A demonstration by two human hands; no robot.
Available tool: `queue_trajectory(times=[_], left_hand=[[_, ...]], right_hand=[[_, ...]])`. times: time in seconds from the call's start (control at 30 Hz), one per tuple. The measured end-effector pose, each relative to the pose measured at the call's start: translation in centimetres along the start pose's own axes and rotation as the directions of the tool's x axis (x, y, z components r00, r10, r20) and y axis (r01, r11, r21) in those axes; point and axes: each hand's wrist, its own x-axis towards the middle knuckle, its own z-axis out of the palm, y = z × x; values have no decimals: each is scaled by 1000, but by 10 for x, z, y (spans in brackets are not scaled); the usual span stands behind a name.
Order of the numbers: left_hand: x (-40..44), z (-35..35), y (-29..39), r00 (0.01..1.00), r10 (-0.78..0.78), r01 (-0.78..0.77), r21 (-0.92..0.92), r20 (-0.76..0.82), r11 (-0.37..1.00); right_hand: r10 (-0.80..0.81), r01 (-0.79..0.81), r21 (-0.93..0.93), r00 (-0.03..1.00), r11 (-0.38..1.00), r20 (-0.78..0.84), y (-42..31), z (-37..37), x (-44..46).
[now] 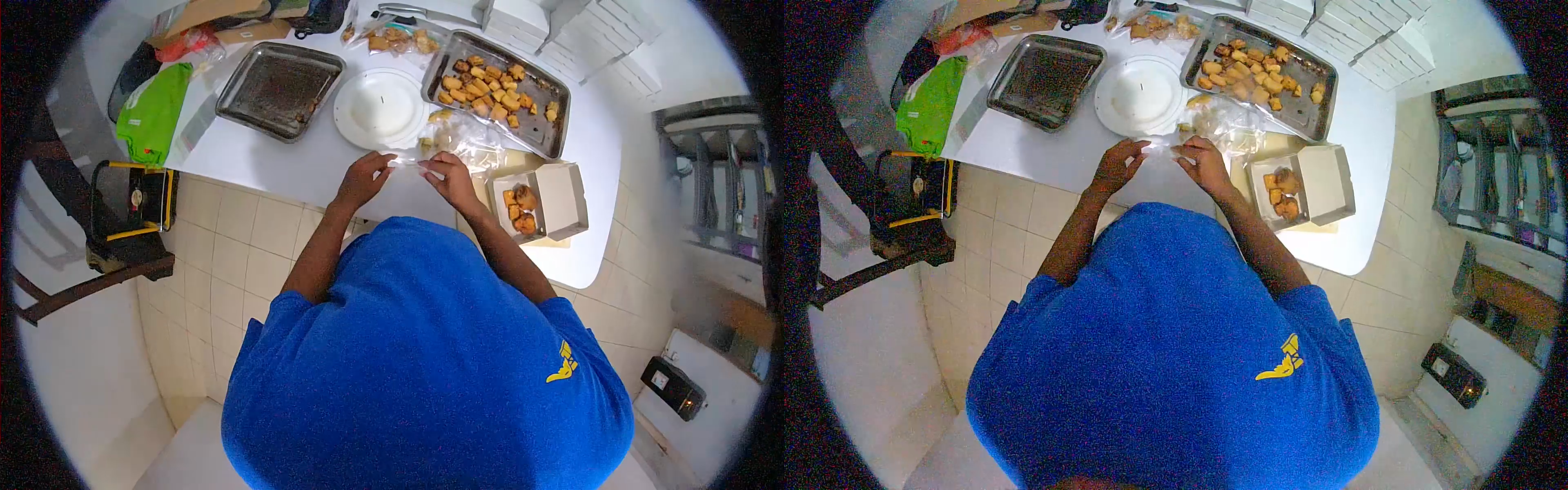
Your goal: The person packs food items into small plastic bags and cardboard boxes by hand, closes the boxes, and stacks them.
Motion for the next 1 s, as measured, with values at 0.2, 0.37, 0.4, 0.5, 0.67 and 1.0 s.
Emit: queue_trajectory(times=[0.2,0.37,0.4,0.5,0.67,1.0], left_hand=[[-41,9,3,988,145,-132,216,-46,967],[-73,24,-8,983,151,-171,213,105,962],[-78,25,-9,981,139,-168,229,136,959],[-94,30,-2,984,37,-98,359,171,928],[-93,60,5,964,-69,-77,519,255,851],[-93,73,-14,938,-129,-104,619,321,778]], right_hand=[[-44,57,-168,996,984,84,2,15,-40],[-23,125,-333,956,935,293,-5,20,-80],[-29,125,-338,961,933,275,-7,22,-86],[11,105,-354,951,929,310,-8,27,-93],[54,156,-398,882,904,468,-32,43,-93],[95,141,-412,860,900,501,-33,58,-92]])
